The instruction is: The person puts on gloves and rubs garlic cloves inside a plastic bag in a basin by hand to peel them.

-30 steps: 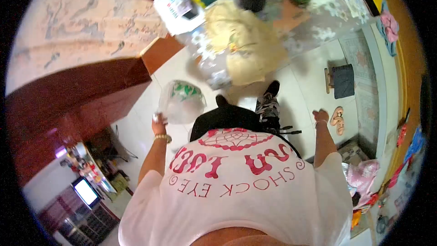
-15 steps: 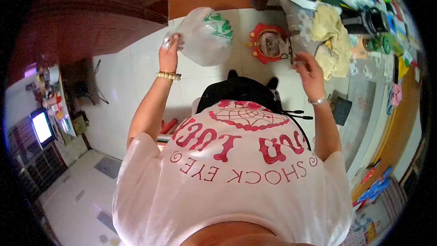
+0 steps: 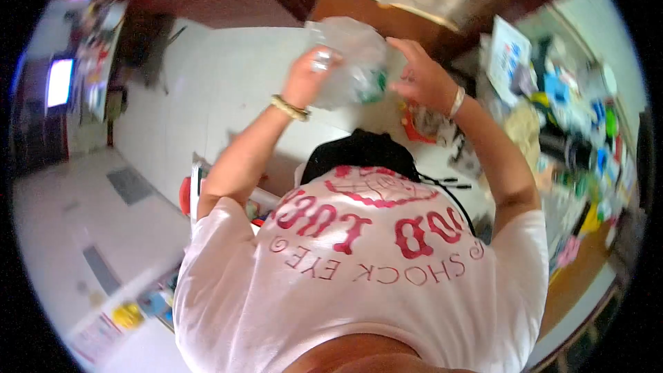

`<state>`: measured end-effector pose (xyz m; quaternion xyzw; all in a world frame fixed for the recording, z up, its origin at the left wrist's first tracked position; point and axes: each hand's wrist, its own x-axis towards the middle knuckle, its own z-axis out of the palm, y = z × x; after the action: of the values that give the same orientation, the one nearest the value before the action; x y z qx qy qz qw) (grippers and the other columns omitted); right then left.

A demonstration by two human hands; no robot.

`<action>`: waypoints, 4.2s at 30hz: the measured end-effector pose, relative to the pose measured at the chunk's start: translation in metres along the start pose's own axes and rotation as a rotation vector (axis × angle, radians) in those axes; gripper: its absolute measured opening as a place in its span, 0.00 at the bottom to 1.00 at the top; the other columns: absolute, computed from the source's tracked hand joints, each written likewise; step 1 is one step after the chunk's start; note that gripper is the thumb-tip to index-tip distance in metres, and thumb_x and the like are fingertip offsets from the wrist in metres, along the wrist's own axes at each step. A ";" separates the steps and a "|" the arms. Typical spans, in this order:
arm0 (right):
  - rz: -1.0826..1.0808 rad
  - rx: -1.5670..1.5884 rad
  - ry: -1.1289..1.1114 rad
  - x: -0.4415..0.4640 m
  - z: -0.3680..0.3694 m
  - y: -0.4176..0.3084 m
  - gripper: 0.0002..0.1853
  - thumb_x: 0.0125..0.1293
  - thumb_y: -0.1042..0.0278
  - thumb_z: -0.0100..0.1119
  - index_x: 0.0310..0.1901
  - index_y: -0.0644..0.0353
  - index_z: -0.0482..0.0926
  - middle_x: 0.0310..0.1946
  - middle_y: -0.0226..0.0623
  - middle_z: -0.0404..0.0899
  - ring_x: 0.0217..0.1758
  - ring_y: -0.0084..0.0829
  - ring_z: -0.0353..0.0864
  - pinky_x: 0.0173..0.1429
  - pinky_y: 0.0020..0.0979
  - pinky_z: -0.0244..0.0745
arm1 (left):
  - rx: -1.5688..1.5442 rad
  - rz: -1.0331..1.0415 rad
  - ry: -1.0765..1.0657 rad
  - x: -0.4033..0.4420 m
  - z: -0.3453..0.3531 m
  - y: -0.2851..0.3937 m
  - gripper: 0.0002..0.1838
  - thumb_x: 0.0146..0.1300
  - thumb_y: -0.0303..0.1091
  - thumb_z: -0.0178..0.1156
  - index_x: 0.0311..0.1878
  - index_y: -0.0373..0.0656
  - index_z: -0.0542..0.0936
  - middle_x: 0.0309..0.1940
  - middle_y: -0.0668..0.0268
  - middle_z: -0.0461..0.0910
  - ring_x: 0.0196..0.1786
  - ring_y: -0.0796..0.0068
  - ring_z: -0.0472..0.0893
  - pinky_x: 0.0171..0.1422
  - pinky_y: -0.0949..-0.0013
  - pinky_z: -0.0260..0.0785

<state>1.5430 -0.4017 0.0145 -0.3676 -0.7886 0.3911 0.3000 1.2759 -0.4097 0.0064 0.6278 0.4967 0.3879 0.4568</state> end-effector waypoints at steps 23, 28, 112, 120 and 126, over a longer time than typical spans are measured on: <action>0.403 0.152 0.071 0.208 0.070 -0.043 0.12 0.55 0.67 0.59 0.37 0.67 0.75 0.27 0.37 0.76 0.29 0.29 0.76 0.34 0.34 0.72 | -0.151 -0.041 0.092 0.035 -0.135 -0.082 0.16 0.64 0.32 0.51 0.55 0.41 0.71 0.46 0.65 0.76 0.48 0.72 0.73 0.55 0.68 0.64; -0.196 -0.431 0.182 0.234 0.074 -0.034 0.07 0.57 0.68 0.57 0.36 0.60 0.76 0.32 0.38 0.76 0.32 0.34 0.77 0.33 0.32 0.74 | -0.691 -0.053 0.327 0.062 -0.208 -0.051 0.13 0.67 0.36 0.47 0.44 0.39 0.76 0.36 0.66 0.79 0.37 0.78 0.75 0.43 0.76 0.69; 0.027 -0.200 -0.346 0.560 0.248 -0.007 0.32 0.48 0.41 0.65 0.48 0.56 0.72 0.34 0.49 0.78 0.38 0.46 0.80 0.42 0.38 0.75 | -0.176 -0.310 0.696 0.123 -0.514 -0.153 0.16 0.68 0.40 0.44 0.32 0.39 0.75 0.23 0.63 0.78 0.22 0.80 0.74 0.25 0.77 0.64; 0.070 -0.598 -0.395 0.519 0.237 0.075 0.18 0.60 0.52 0.52 0.47 0.54 0.75 0.38 0.46 0.79 0.39 0.44 0.81 0.43 0.41 0.75 | 0.219 0.012 -0.183 0.203 -0.390 -0.108 0.13 0.60 0.31 0.55 0.48 0.39 0.74 0.39 0.59 0.78 0.39 0.67 0.78 0.42 0.69 0.71; 0.285 -0.606 -0.378 0.532 0.131 0.112 0.11 0.59 0.60 0.51 0.41 0.53 0.75 0.33 0.47 0.79 0.38 0.48 0.78 0.42 0.43 0.71 | 0.274 -0.069 -0.131 0.240 -0.366 -0.140 0.16 0.58 0.31 0.59 0.50 0.41 0.73 0.46 0.58 0.75 0.46 0.67 0.76 0.48 0.68 0.70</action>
<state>1.1897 0.0269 -0.0480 -0.4670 -0.8509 0.2389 -0.0301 0.9433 -0.0934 -0.0173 0.6907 0.5353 0.2591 0.4113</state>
